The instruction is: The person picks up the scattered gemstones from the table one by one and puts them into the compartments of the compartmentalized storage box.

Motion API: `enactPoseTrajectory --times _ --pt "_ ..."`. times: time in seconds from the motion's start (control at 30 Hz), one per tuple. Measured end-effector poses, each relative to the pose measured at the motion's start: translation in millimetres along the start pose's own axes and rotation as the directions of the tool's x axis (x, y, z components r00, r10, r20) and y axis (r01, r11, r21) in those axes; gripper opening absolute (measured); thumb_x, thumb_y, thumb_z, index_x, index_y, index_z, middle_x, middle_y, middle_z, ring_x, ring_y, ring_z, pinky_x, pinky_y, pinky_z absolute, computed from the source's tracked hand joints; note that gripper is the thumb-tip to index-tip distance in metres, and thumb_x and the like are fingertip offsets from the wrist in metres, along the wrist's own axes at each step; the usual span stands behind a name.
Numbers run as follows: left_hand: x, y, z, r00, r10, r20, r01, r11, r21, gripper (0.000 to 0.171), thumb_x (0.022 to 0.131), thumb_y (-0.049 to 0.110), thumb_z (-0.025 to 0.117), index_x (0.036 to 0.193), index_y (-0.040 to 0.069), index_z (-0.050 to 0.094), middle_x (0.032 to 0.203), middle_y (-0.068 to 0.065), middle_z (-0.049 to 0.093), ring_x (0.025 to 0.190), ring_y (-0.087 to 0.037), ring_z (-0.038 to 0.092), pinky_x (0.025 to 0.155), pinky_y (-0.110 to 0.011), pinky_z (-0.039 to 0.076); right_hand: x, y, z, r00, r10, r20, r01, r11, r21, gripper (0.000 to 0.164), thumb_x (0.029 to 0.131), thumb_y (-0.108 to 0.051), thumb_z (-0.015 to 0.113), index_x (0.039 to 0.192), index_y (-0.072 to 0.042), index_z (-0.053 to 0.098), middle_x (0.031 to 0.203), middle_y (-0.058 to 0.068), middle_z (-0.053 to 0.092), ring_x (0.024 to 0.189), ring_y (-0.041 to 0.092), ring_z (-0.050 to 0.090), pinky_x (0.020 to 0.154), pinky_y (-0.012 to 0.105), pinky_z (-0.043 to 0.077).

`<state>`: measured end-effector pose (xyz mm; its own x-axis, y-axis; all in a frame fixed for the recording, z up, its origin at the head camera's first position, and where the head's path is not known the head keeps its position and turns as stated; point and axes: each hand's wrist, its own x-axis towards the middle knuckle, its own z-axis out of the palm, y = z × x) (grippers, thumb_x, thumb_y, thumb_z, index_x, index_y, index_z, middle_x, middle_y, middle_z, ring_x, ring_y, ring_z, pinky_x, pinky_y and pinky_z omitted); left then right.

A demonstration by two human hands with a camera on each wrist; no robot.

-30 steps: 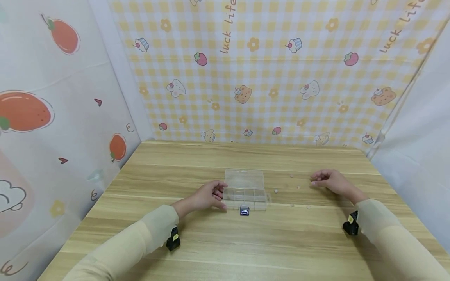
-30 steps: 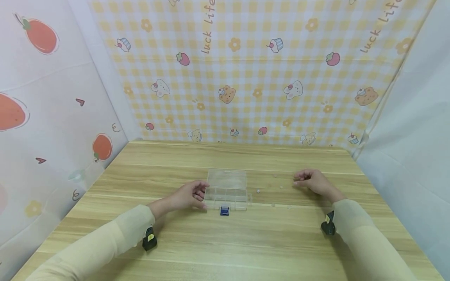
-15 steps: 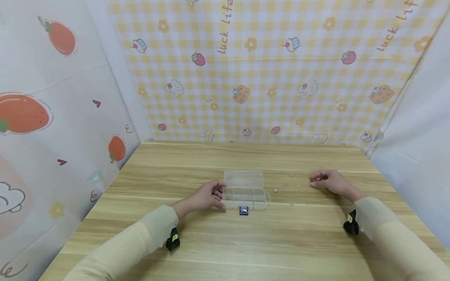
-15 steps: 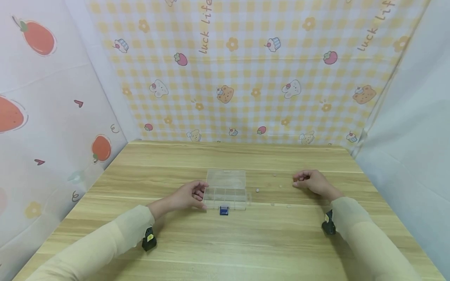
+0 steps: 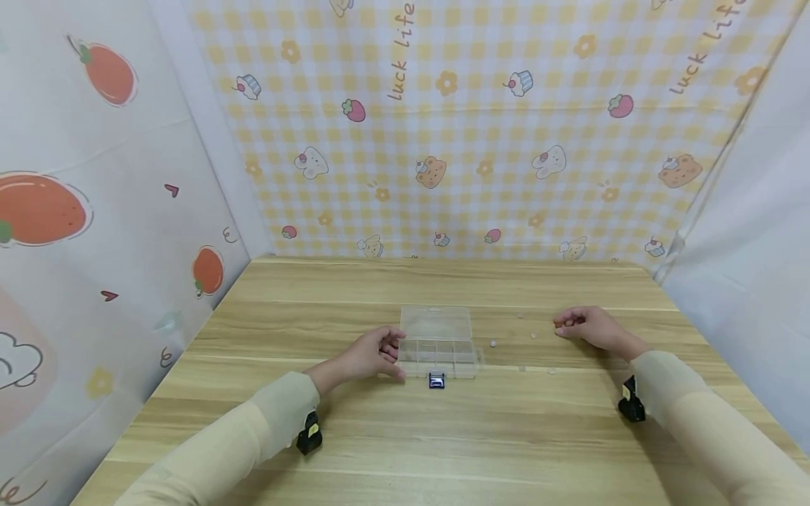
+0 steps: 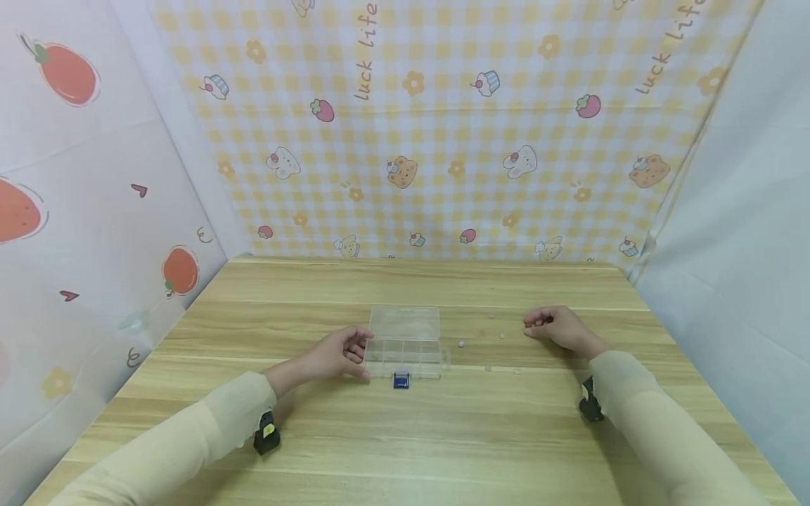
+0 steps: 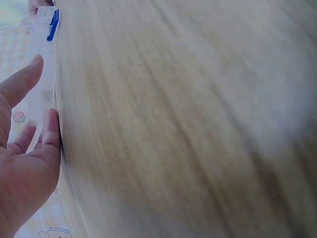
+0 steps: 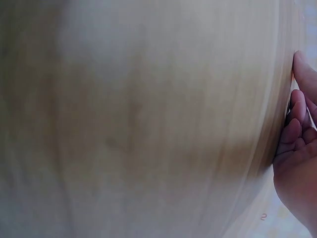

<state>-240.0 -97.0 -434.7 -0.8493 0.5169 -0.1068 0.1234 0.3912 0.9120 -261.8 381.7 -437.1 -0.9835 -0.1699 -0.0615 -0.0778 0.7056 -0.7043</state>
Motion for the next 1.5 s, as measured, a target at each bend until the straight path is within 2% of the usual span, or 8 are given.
enactPoseTrajectory --times 0.27,0.73,1.03,1.23,1.5 --pt "-0.6 -0.1 -0.3 1.000 -0.005 -0.012 0.005 1.000 0.004 0.073 0.068 0.000 0.087 0.131 -0.002 0.050 0.108 -0.011 0.053 0.091 -0.020 0.055 0.080 -0.031 0.051 0.8 -5.9 1.3 1.000 -0.005 -0.010 0.005 1.000 -0.007 0.035 0.089 -0.024 0.073 0.111 0.002 0.068 0.094 0.007 0.061 0.083 0.019 0.050 0.069 0.026 0.044" --pt "0.1 1.4 -0.1 1.000 -0.012 -0.014 0.012 1.000 -0.001 0.073 0.067 -0.001 0.087 0.130 -0.002 0.050 0.107 -0.011 0.053 0.091 -0.021 0.054 0.080 -0.031 0.051 2.3 -1.7 3.8 0.999 0.004 -0.033 -0.004 1.000 -0.002 0.033 0.088 -0.025 0.074 0.108 0.001 0.070 0.093 0.006 0.062 0.081 0.018 0.050 0.068 0.026 0.043" --pt "-0.7 0.4 0.2 1.000 -0.001 -0.005 0.001 1.000 0.001 0.073 0.068 -0.001 0.086 0.131 -0.003 0.050 0.107 -0.011 0.053 0.091 -0.021 0.055 0.080 -0.031 0.051 3.5 5.1 2.7 1.000 0.000 -0.024 -0.001 1.000 -0.023 0.035 0.087 -0.031 0.075 0.108 -0.003 0.071 0.095 0.006 0.064 0.083 0.019 0.052 0.070 0.029 0.044" --pt "0.2 -1.0 -0.4 1.000 -0.007 -0.005 0.007 1.000 0.002 0.073 0.068 0.001 0.087 0.131 -0.002 0.050 0.108 -0.011 0.053 0.092 -0.021 0.055 0.082 -0.032 0.051 -0.1 -2.4 1.2 0.999 0.021 -0.032 -0.021 1.000 0.008 0.038 0.087 -0.031 0.074 0.110 -0.002 0.069 0.096 0.007 0.063 0.084 0.020 0.052 0.068 0.027 0.045" --pt "2.4 -4.2 -0.5 1.000 -0.002 0.000 0.002 1.000 -0.009 0.073 0.068 0.000 0.087 0.131 -0.001 0.050 0.108 -0.012 0.053 0.092 -0.022 0.055 0.081 -0.032 0.050 -2.9 -16.9 0.7 0.999 -0.002 -0.042 0.003 0.999 0.036 0.040 0.090 -0.031 0.072 0.114 0.001 0.066 0.100 0.009 0.065 0.087 0.021 0.055 0.070 0.028 0.047"
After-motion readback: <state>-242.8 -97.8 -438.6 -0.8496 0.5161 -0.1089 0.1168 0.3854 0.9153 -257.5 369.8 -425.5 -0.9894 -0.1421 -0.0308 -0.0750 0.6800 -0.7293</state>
